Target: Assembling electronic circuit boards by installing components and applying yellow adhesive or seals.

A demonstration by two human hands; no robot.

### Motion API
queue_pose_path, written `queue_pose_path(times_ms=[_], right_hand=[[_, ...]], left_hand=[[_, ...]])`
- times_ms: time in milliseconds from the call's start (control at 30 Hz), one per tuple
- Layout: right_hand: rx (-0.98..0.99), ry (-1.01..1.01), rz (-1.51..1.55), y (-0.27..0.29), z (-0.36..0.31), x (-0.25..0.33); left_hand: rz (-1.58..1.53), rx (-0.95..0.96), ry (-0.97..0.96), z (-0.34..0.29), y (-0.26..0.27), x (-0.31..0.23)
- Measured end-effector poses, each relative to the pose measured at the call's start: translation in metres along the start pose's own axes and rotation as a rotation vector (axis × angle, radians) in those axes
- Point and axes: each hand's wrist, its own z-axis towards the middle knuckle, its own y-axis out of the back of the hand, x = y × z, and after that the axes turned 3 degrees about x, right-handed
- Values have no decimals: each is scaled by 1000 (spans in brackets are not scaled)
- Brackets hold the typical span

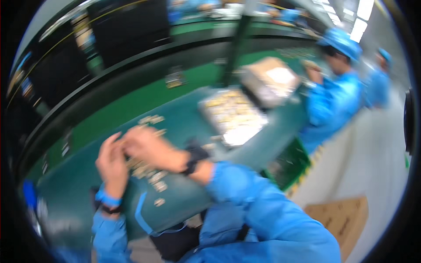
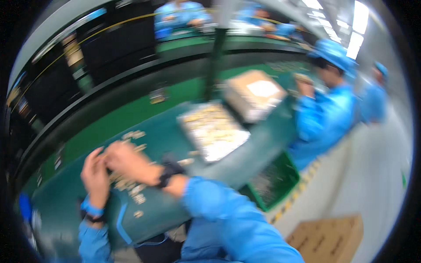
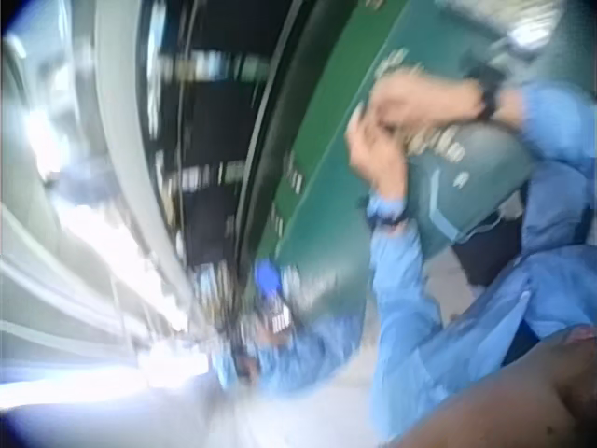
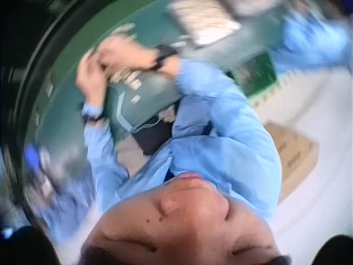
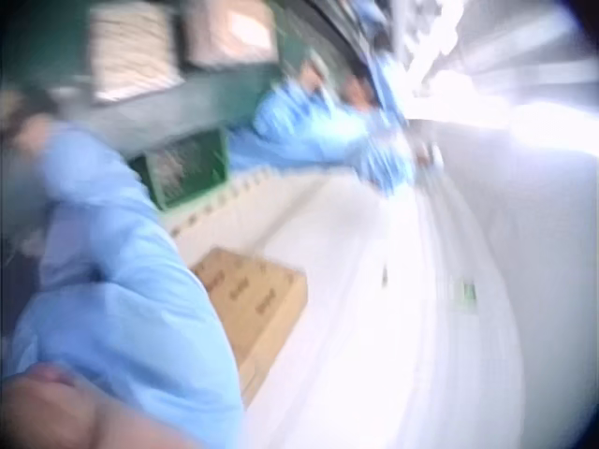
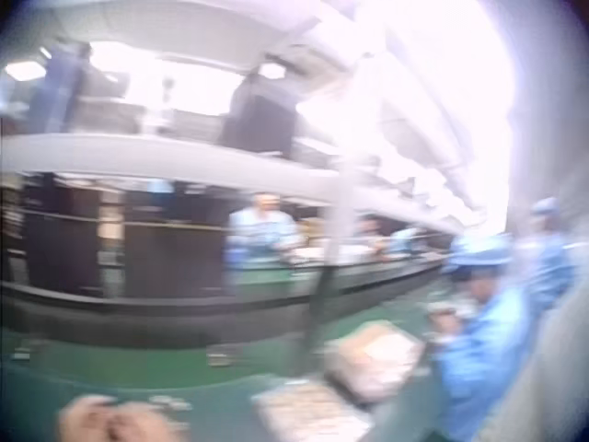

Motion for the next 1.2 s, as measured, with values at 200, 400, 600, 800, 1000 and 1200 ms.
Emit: queue_pose_path(times_ms=[200,400,600,800,1000,1200], right_hand=[[-28,-65,157,-26,11,4],[-71,-105,173,-11,4,7],[-77,-191,292,-26,8,6],[-153,-96,198,-27,3,-1],[-172,-50,245,-36,11,1],[-238,-146,243,4,3,-3]], left_hand=[[-299,4,70,-9,15,47],[-314,1,120,-4,4,52],[-285,41,144,-10,8,53],[-331,44,100,-10,-1,45],[-291,1,105,-7,16,53],[-311,-34,183,-9,-4,28]])
